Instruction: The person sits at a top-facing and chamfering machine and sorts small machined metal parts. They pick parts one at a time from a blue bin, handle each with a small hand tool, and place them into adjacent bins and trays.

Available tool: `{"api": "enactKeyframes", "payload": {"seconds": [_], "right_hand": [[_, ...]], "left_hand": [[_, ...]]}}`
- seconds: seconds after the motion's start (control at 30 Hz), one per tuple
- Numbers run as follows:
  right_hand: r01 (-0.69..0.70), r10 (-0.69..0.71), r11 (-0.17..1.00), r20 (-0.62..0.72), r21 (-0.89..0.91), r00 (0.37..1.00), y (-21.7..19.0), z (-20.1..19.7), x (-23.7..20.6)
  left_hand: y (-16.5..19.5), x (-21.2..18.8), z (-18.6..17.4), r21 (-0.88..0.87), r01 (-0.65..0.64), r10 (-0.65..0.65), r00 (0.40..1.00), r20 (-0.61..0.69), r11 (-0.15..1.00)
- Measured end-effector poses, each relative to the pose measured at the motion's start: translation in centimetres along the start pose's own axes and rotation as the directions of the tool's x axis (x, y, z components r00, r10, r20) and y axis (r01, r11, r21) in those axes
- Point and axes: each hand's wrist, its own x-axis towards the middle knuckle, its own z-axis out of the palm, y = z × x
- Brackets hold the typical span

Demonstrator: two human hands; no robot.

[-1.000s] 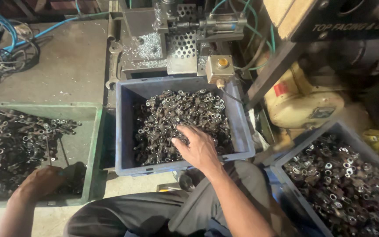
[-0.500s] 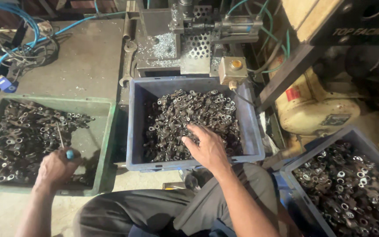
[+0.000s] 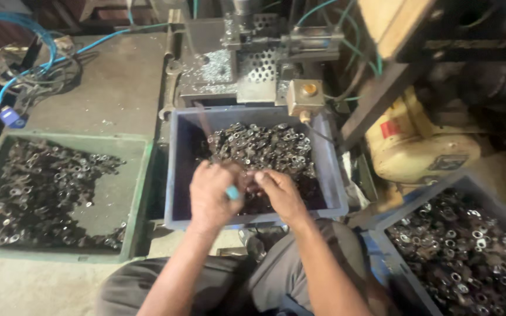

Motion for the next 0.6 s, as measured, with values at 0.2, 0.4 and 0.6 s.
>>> {"api": "enactKeyframes", "payload": {"seconds": [0.2,0.4,0.6], "right_hand": [[-0.1,0.133,0.849,-0.025,0.519,0.991,-0.4,-1.9,-0.6],[-0.071,0.082,0.838,0.004,0.541,0.997,-3.0,-0.6,-0.9],[-0.045,0.118,0.895,-0.138,0.444,0.983,-3.4,-0.4,-1.1]], "left_hand": [[2.8,-0.6,2.1,-0.033,-0.161,0.164,0.974,0.155,0.986],[2.3,-2.5,2.7,-0.054,-0.054,0.06,0.993,0.106,0.997],[0.4,-2.3,1.8,-0.138,0.414,-0.382,0.9,0.212,0.9]]}}
